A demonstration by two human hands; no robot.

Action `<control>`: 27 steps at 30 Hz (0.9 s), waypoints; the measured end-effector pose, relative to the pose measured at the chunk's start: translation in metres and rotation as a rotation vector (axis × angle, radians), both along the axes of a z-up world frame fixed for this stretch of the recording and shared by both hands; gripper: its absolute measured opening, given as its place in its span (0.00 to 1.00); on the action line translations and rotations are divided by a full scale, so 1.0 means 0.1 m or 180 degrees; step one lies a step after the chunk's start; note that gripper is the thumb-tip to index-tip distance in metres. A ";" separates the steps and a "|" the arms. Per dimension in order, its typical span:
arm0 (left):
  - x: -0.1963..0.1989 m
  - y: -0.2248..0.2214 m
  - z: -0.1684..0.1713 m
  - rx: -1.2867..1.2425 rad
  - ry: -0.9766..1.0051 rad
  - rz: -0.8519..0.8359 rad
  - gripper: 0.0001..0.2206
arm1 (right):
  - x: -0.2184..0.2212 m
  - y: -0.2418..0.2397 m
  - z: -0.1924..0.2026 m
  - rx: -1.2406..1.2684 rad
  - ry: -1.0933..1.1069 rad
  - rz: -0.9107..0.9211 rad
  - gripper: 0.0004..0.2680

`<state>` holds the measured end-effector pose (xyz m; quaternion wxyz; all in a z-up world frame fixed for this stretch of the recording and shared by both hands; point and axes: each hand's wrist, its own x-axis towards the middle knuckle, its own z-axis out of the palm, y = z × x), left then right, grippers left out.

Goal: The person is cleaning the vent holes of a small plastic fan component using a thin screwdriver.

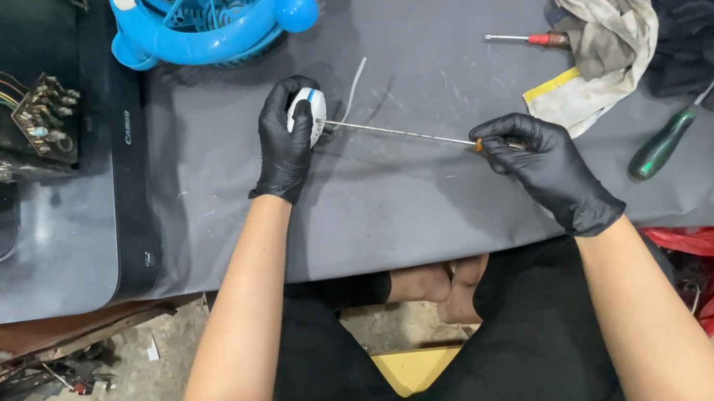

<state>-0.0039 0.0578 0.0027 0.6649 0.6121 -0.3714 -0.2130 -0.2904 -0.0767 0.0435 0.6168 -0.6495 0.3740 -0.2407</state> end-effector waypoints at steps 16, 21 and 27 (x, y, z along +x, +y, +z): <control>0.02 -0.03 -0.05 0.0095 0.0438 0.0086 0.12 | 0.05 -0.04 -0.15 0.0236 -0.0496 -0.0202 0.10; 0.00 -0.02 -0.03 0.0016 0.0388 0.0118 0.11 | 0.08 -0.01 -0.12 0.0179 -0.0283 -0.0334 0.08; 0.00 -0.02 -0.01 -0.0040 0.0376 0.0083 0.13 | 0.06 -0.11 -0.33 0.0515 -0.0687 -0.0286 0.08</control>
